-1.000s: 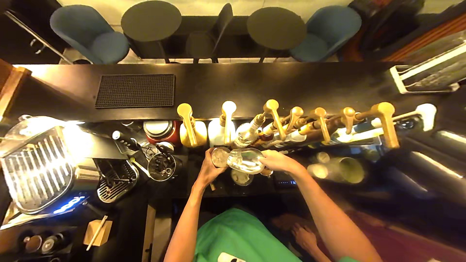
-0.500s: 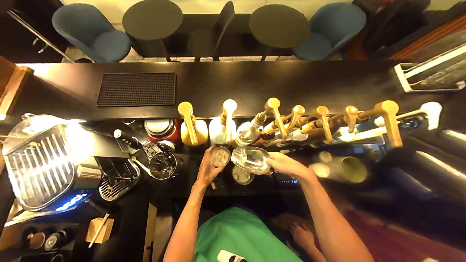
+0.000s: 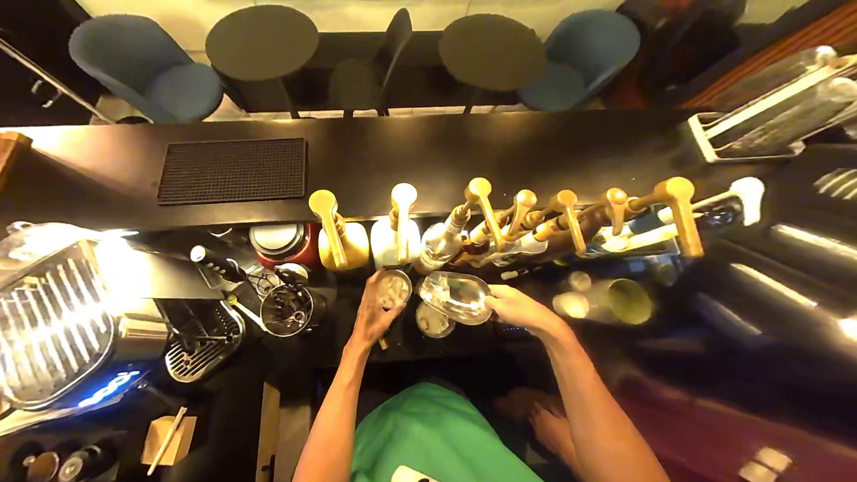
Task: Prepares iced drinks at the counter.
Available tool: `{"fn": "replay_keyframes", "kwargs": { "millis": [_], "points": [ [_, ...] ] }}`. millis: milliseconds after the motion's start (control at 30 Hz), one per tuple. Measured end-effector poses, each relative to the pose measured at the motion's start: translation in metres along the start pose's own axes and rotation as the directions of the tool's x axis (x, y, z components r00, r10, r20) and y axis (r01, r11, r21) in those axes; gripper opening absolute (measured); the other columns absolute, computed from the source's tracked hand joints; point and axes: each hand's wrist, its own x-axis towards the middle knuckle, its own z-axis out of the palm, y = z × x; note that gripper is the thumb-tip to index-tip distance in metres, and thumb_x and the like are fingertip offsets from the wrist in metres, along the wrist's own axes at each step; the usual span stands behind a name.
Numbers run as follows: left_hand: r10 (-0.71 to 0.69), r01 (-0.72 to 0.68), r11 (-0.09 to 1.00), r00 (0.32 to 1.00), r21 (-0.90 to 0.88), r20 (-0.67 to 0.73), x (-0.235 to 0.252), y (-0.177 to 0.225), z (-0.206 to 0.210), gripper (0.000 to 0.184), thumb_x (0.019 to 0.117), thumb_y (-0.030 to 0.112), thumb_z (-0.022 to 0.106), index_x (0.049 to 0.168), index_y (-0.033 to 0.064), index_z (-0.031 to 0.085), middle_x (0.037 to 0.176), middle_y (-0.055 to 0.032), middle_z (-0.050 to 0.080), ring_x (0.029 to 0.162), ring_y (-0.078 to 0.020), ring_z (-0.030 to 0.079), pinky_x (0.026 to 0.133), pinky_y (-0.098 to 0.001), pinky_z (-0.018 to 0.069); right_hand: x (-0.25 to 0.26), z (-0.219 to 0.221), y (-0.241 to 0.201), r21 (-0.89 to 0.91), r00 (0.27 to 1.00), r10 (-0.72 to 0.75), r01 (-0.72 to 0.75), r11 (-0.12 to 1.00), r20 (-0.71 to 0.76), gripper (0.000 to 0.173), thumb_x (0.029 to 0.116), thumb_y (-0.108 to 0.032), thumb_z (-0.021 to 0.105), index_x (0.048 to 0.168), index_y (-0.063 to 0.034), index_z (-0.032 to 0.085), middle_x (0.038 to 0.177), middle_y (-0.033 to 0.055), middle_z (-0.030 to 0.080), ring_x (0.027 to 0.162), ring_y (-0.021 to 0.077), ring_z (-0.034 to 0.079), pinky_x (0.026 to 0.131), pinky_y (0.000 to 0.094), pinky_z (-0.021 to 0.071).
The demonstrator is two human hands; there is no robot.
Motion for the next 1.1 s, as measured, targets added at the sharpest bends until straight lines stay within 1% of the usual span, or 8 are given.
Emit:
{"fn": "replay_keyframes", "kwargs": {
  "millis": [233, 300, 367, 467, 667, 900, 1000, 1100],
  "points": [
    [0.019, -0.019, 1.0, 1.0, 0.023, -0.009, -0.009, 0.008, -0.01, 0.12, 0.0698, 0.039, 0.094, 0.16, 0.0036, 0.024, 0.161, -0.0172, 0.035, 0.147, -0.0227, 0.04, 0.119, -0.0385, 0.0404, -0.019, 0.0, 0.021, 0.003, 0.999, 0.009, -0.009, 1.0, -0.049, 0.029, 0.1046, -0.02, 0.046, 0.123, -0.0098, 0.066, 0.088, 0.0048, 0.065, 0.067, 0.0121, 0.057, 0.062, 0.0312, 0.05],
    [0.103, -0.091, 0.988, 0.99, 0.123, -0.098, -0.026, 0.02, -0.017, 0.103, 0.0784, 0.041, 0.088, 0.155, -0.0021, 0.033, 0.156, -0.0216, 0.041, 0.146, -0.0282, 0.041, 0.12, -0.0422, 0.0397, -0.025, 0.0, 0.028, -0.03, 0.998, 0.028, -0.03, 0.999, -0.061, 0.028, 0.1046, -0.021, 0.047, 0.121, -0.01, 0.066, 0.09, 0.006, 0.066, 0.07, 0.0141, 0.06, 0.065, 0.034, 0.0517],
    [0.208, -0.146, 0.953, 0.952, 0.266, -0.223, -0.05, 0.033, -0.018, 0.072, 0.088, 0.041, 0.08, 0.139, -0.003, 0.054, 0.14, -0.0227, 0.057, 0.133, -0.0318, 0.054, 0.111, -0.0452, 0.0474, -0.031, -0.001, 0.032, -0.058, 0.996, 0.059, -0.063, 0.996, -0.07, 0.028, 0.106, -0.024, 0.047, 0.122, -0.0098, 0.066, 0.094, 0.0081, 0.068, 0.075, 0.0165, 0.063, 0.07, 0.0375, 0.0541],
    [0.264, -0.205, 0.942, 0.943, 0.266, -0.205, -0.078, 0.046, 0.0, 0.049, 0.0918, 0.035, 0.077, 0.126, 0.0025, 0.064, 0.128, -0.0174, 0.064, 0.122, -0.0267, 0.061, 0.102, -0.04, 0.0535, -0.038, -0.002, 0.041, -0.068, 0.992, 0.09, -0.096, 0.993, -0.084, 0.029, 0.1066, -0.024, 0.046, 0.121, -0.0092, 0.066, 0.097, 0.0094, 0.068, 0.08, 0.0185, 0.065, 0.074, 0.0397, 0.0551],
    [0.208, -0.208, 0.947, 0.978, 0.243, 0.029, -0.078, 0.038, 0.051, 0.08, 0.0856, 0.046, 0.081, 0.146, 0.0053, 0.049, 0.151, -0.0125, 0.052, 0.14, -0.0246, 0.049, 0.113, -0.0468, 0.0465, -0.043, -0.001, 0.047, -0.092, 0.993, 0.094, -0.101, 0.991, -0.074, 0.028, 0.1062, -0.025, 0.046, 0.118, -0.0089, 0.066, 0.094, 0.0091, 0.067, 0.078, 0.0182, 0.064, 0.071, 0.0393, 0.0537],
    [0.049, -0.046, 0.999, 0.993, -0.03, 0.112, -0.052, 0.032, 0.076, 0.107, 0.077, 0.026, 0.09, 0.159, 0.0007, 0.026, 0.161, -0.0166, 0.037, 0.149, -0.0245, 0.037, 0.123, -0.0386, 0.0357, -0.035, 0.014, 0.036, -0.207, 0.998, 0.063, -0.064, 0.976, -0.014, 0.029, 0.1061, -0.026, 0.047, 0.12, -0.0086, 0.065, 0.101, 0.0124, 0.068, 0.09, 0.0235, 0.067, 0.082, 0.0475, 0.0545],
    [-0.013, 0.038, 0.986, 0.988, -0.163, 0.152, -0.046, 0.028, 0.081, 0.108, 0.0758, 0.017, 0.089, 0.16, 0.0024, 0.022, 0.161, -0.0123, 0.038, 0.148, -0.0209, 0.039, 0.121, -0.0389, 0.0398, -0.034, 0.02, 0.03, -0.283, 0.997, 0.071, -0.072, 0.956, -0.012, 0.03, 0.1061, -0.028, 0.047, 0.119, -0.007, 0.064, 0.101, 0.0145, 0.068, 0.094, 0.0272, 0.068, 0.084, 0.0519, 0.0536],
    [-0.047, 0.09, 0.955, 0.987, -0.281, 0.156, -0.045, 0.03, 0.084, 0.095, 0.078, 0.01, 0.084, 0.156, 0.0024, 0.031, 0.155, -0.0114, 0.048, 0.14, -0.0186, 0.049, 0.115, -0.0389, 0.0463, -0.036, 0.023, 0.024, -0.352, 0.998, 0.064, -0.068, 0.934, -0.023, 0.03, 0.1062, -0.028, 0.047, 0.116, -0.0048, 0.063, 0.096, 0.0159, 0.065, 0.09, 0.0301, 0.066, 0.081, 0.0539, 0.052]
  ]
}}
